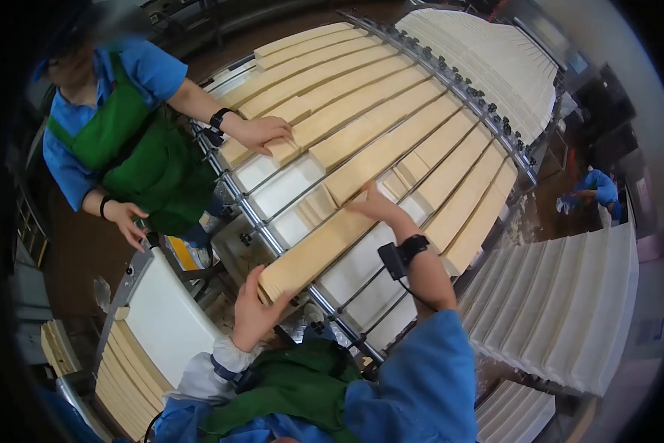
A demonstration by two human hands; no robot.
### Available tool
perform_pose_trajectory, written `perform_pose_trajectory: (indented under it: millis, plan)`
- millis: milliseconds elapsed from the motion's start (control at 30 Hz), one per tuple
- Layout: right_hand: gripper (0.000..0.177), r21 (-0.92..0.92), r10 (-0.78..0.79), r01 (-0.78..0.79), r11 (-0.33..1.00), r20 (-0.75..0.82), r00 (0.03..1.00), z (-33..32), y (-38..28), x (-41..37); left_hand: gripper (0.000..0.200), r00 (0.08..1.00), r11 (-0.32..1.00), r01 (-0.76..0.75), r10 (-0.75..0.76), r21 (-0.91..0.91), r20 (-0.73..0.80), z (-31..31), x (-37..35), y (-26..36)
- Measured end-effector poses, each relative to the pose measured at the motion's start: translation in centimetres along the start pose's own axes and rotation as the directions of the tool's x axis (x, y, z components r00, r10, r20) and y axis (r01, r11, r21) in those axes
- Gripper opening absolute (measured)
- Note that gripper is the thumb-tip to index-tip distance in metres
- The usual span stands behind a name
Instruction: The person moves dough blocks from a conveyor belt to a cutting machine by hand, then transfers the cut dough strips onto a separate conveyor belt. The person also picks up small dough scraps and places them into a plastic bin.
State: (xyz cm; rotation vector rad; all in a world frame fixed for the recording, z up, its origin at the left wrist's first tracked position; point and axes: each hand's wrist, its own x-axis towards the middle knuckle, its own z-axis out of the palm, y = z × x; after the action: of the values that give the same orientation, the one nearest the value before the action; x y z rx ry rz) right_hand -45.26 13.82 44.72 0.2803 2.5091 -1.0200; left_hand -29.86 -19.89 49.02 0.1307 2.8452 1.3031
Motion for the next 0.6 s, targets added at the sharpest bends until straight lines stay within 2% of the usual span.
perform_pose_trajectory:
  millis: [33,67,100,133,167,200,267,300,400,500,600]
  plan:
    - [0.08,-0.065,0.079,-0.092,0.994,-0.192,0.978,0.8,0.4,1.1,0.063,0.998,0.999,-0.043,0.042,-0.006,-0.055,0.7,0.4,-0.1]
    - [0.085,-0.113,0.136,-0.192,0.975,-0.382,0.914,1.2,1.1,2.2,0.06,0.999,0.993,0.049,-0.05,-0.107,-0.007,1.2,0.7,0.2]
    - [0.091,-0.183,0.157,-0.239,0.954,-0.377,0.913,1.2,1.2,2.8,0.056,0.989,0.969,0.145,-0.137,-0.2,0.052,1.5,0.8,0.4]
    - [0.089,-0.182,0.156,-0.244,0.952,-0.396,0.905,1.3,1.4,3.0,0.053,0.969,0.928,0.242,-0.216,-0.284,0.119,1.6,1.0,0.6]
    - [0.086,-0.182,0.153,-0.247,0.952,-0.417,0.896,1.6,1.6,3.1,0.05,0.985,0.958,0.173,-0.164,-0.228,0.057,2.4,0.9,-0.1]
    - [0.083,-0.182,0.151,-0.252,0.951,-0.436,0.887,2.0,1.3,2.9,0.049,0.987,0.951,0.163,-0.158,-0.261,0.038,2.8,0.7,-0.4]
    - [0.082,-0.216,0.06,-0.236,0.947,-0.604,0.795,3.5,1.4,2.6,0.049,0.989,0.934,0.142,-0.151,-0.328,-0.001,3.3,0.7,-0.9]
    - [0.081,-0.237,0.011,-0.23,0.944,-0.675,0.738,4.0,1.8,2.7,0.047,0.988,0.943,0.144,-0.151,-0.301,-0.003,3.4,0.8,-1.2]
    - [0.08,-0.488,-0.279,-0.24,0.839,-0.765,0.58,3.8,3.5,3.6,0.044,0.993,0.942,0.116,-0.115,-0.315,0.02,3.7,1.3,-0.8]
    - [0.079,-0.26,-0.191,-0.039,0.965,-0.795,0.576,2.1,4.1,4.0,0.043,0.985,0.963,0.169,-0.157,-0.207,0.074,3.9,2.2,1.4]
    - [0.078,-0.242,-0.038,-0.305,0.921,-0.835,0.549,1.0,3.8,3.4,0.045,0.995,0.986,0.099,-0.101,-0.134,-0.007,5.6,2.9,1.0]
